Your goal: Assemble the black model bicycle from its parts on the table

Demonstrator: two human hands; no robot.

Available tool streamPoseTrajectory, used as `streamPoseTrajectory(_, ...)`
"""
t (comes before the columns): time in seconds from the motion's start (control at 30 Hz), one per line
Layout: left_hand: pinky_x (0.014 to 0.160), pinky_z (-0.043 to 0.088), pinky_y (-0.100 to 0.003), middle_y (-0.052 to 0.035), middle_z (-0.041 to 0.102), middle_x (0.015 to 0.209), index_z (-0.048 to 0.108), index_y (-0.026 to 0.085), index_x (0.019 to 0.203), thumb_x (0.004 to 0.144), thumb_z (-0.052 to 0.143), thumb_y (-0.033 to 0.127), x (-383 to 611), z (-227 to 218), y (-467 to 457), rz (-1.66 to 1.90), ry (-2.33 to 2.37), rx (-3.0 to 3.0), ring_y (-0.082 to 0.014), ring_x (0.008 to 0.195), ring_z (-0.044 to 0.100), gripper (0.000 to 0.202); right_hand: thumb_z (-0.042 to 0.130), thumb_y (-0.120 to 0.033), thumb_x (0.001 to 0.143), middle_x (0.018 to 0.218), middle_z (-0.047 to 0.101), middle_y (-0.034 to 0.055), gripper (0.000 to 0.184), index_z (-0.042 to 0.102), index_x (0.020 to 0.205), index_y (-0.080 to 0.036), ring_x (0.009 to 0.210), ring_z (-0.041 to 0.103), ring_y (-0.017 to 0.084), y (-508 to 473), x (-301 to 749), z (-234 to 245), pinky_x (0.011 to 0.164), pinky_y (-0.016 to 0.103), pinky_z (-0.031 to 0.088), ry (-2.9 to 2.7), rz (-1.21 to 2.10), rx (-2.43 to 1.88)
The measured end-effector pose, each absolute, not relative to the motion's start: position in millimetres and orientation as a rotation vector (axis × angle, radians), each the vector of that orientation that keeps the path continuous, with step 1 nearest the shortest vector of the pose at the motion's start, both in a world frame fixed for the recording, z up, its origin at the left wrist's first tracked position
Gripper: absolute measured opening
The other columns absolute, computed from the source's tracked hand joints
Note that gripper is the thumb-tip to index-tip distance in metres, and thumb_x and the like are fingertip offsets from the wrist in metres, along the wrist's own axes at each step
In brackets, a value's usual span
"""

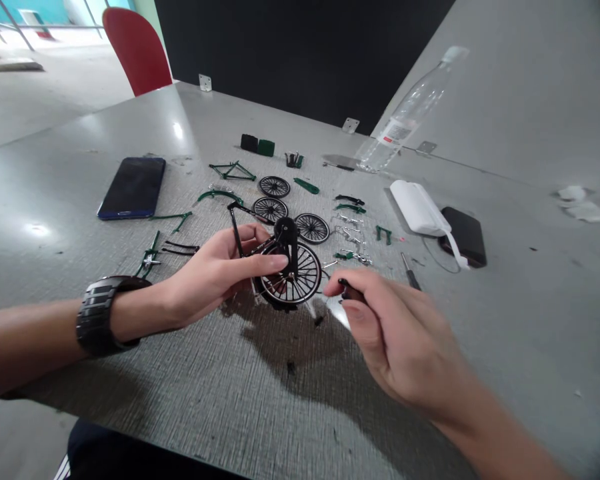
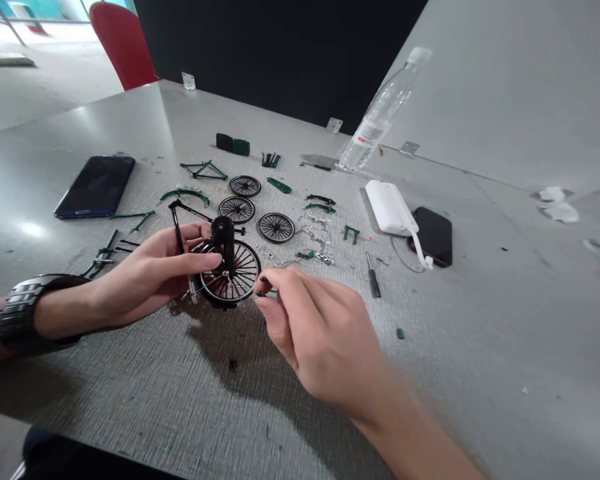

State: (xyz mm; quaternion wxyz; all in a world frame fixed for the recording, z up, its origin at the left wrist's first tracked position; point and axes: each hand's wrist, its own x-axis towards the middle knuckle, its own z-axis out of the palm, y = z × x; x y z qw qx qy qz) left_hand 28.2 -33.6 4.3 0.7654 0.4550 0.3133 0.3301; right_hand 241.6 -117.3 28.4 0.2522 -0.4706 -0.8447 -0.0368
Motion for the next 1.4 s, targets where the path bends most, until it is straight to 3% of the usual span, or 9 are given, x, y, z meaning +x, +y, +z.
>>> streamPoseTrajectory(0.13,0.062,0.052,-0.019,-0.0004,0.066,0.086,0.059,0.015,0.095,0.083,0.079,0.023,28.6,4.0,-33.1,0.711,0.677,0.996,-0.0102,0.073,0.064,0.025,0.032,-0.024,0.107,0.071,0.065,-0.0003,0.026,0.056,0.100,-0.016,0.057,0.057,0.011,-116.6,243.5,26.4,0.057,0.027,0.043,-2.296,-0.095,-1.263)
streamPoseTrajectory(0.3,0.067,0.052,-0.022,-0.0008,0.067,0.086,0.060,0.015,0.093,0.083,0.079,0.022,27.8,5.0,-33.1,0.716,0.662,0.979,-0.0112,0.074,0.064,0.023,0.038,-0.028,0.106,0.084,0.072,0.0028,0.022,0.056,0.108,-0.017,0.064,0.063,0.013,-117.9,242.7,26.4,0.062,0.027,0.047,-2.276,-0.098,-1.269)
streamPoseTrajectory(0.47,0.069,0.052,-0.024,-0.0011,0.067,0.086,0.061,0.016,0.094,0.082,0.079,0.023,26.8,2.8,-33.0,0.706,0.656,0.983,-0.0140,0.078,0.065,0.023,0.052,-0.028,0.102,0.077,0.064,-0.0009,0.019,0.058,0.115,-0.016,0.062,0.058,0.010,-118.2,241.6,27.5,0.061,0.023,0.046,-2.247,-0.044,-1.248)
streamPoseTrajectory(0.67,0.065,0.050,-0.022,-0.0002,0.066,0.084,0.060,0.016,0.091,0.082,0.080,0.024,28.3,4.0,-32.7,0.702,0.669,0.991,-0.0116,0.074,0.063,0.023,0.049,-0.028,0.104,0.078,0.063,-0.0013,0.024,0.058,0.121,-0.015,0.063,0.056,0.009,-118.4,241.2,28.5,0.063,0.023,0.046,-2.284,-0.040,-1.253)
streamPoseTrajectory(0.87,0.065,0.051,-0.023,-0.0020,0.067,0.088,0.060,0.015,0.095,0.080,0.081,0.024,28.3,4.7,-33.9,0.695,0.690,0.988,-0.0133,0.076,0.064,0.026,0.044,-0.029,0.105,0.084,0.069,0.0015,0.018,0.055,0.113,-0.016,0.066,0.061,0.010,-118.6,242.4,27.5,0.061,0.023,0.047,-2.296,-0.096,-1.250)
streamPoseTrajectory(1.07,0.066,0.051,-0.023,-0.0011,0.066,0.086,0.061,0.015,0.094,0.079,0.082,0.023,28.4,4.6,-34.1,0.702,0.693,0.978,-0.0124,0.075,0.064,0.027,0.044,-0.028,0.105,0.073,0.061,-0.0023,0.015,0.055,0.101,-0.019,0.051,0.048,0.008,-118.2,243.1,29.7,0.051,0.023,0.040,-2.264,-0.144,-1.264)
streamPoseTrajectory(1.2,0.067,0.051,-0.024,-0.0019,0.067,0.087,0.060,0.015,0.094,0.079,0.081,0.023,28.6,4.7,-34.2,0.697,0.695,0.977,-0.0132,0.075,0.065,0.027,0.051,-0.025,0.102,0.073,0.058,-0.0024,0.014,0.059,0.111,-0.017,0.056,0.051,0.010,-119.1,241.9,29.7,0.055,0.023,0.042,-2.260,-0.146,-1.291)
streamPoseTrajectory(1.4,0.068,0.051,-0.024,-0.0017,0.067,0.087,0.061,0.015,0.095,0.080,0.081,0.023,27.7,5.0,-34.5,0.699,0.694,0.988,-0.0132,0.076,0.065,0.026,0.051,-0.017,0.102,0.081,0.059,-0.0004,0.030,0.056,0.132,-0.015,0.062,0.051,0.009,-119.7,241.8,27.8,0.062,0.022,0.044,-2.291,-0.104,-1.246)
